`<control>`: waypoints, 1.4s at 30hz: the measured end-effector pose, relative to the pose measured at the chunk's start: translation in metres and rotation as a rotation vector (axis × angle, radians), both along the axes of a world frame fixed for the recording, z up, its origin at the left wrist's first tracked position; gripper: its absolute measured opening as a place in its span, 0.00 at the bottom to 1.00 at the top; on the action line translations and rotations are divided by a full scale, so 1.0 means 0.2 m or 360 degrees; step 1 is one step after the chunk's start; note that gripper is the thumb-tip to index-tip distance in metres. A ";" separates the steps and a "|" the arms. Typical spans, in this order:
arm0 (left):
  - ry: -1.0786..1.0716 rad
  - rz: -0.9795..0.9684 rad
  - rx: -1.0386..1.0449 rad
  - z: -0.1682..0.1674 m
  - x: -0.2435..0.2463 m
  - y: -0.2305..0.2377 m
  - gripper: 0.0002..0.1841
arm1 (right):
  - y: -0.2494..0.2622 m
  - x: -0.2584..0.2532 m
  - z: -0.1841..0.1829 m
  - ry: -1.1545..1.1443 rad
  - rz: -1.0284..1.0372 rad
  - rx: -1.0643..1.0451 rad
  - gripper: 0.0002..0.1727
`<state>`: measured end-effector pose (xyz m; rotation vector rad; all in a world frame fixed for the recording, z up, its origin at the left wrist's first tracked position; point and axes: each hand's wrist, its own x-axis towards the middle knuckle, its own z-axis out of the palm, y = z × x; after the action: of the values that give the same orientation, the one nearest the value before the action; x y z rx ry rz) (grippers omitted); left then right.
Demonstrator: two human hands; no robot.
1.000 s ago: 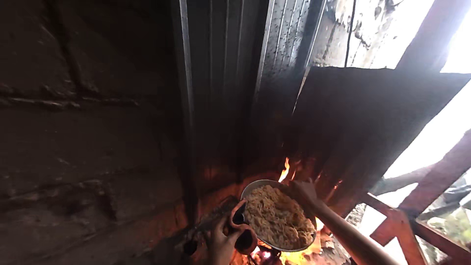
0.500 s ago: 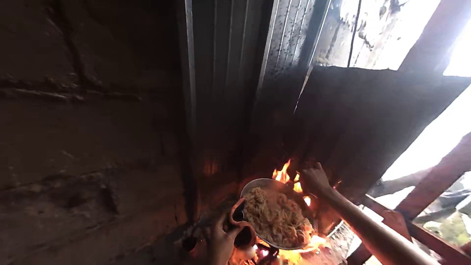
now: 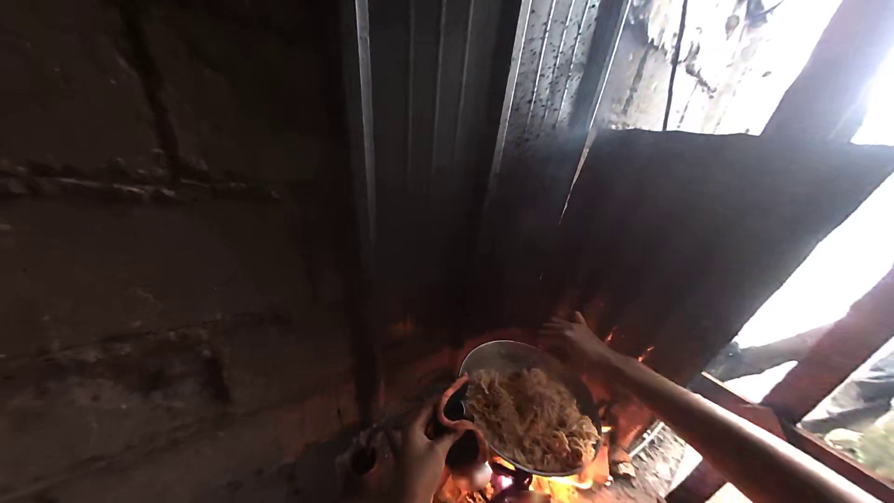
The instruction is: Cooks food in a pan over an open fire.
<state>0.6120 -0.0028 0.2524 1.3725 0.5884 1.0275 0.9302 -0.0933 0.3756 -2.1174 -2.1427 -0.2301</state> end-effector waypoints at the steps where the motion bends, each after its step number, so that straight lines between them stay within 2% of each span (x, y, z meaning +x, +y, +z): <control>1: 0.0006 0.0002 -0.0003 0.00 0.00 0.00 0.26 | -0.02 0.00 0.03 -0.0074 0.0061 0.0045 0.11; 4: 0.0004 -0.0001 -0.0033 0.01 0.00 0.00 0.27 | -0.08 0.01 0.11 -0.0128 -0.0057 0.0051 0.11; 8: -0.0005 0.0001 0.0015 0.00 0.00 0.00 0.26 | -0.06 0.10 0.01 -0.0447 -0.0696 -0.0228 0.15; 9: -0.0017 0.0007 0.0016 0.00 0.00 0.00 0.25 | -0.06 0.11 -0.03 -0.0448 -0.0790 -0.0307 0.17; 11: -0.0035 0.0015 -0.0007 0.01 0.00 0.00 0.26 | -0.03 0.09 -0.14 -0.0197 -0.0894 -0.0392 0.19; 13: -0.0062 0.0014 -0.0013 0.00 0.01 0.00 0.28 | 0.00 0.06 -0.24 0.0147 -0.0916 -0.0398 0.23; 16: -0.0092 0.0042 0.0039 0.00 0.01 -0.01 0.27 | 0.04 0.03 -0.25 0.0349 -0.0878 -0.0355 0.22; 27: -0.0023 0.0042 -0.0004 -0.01 0.01 0.00 0.22 | -0.10 -0.18 0.11 0.0010 -0.0708 -0.0136 0.15; 33: -0.0052 0.0045 -0.0023 0.00 0.01 0.00 0.24 | -0.18 -0.18 0.20 0.0009 -0.0841 -0.0305 0.15; 35: -0.0073 0.0033 -0.0048 0.00 0.02 -0.01 0.25 | -0.20 -0.19 0.16 0.0058 -0.0852 -0.0404 0.16; 38: -0.0072 0.0040 -0.0053 0.00 0.02 0.00 0.26 | -0.19 -0.24 -0.03 0.0146 -0.0804 -0.0508 0.17; 42: -0.0030 0.0050 -0.0049 0.00 0.02 0.00 0.25 | -0.10 -0.29 -0.20 -0.0172 -0.0660 -0.0577 0.13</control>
<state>0.6154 -0.0028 0.2524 1.3289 0.6109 1.0517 0.8714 -0.1140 0.3347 -2.8077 -1.8878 0.0140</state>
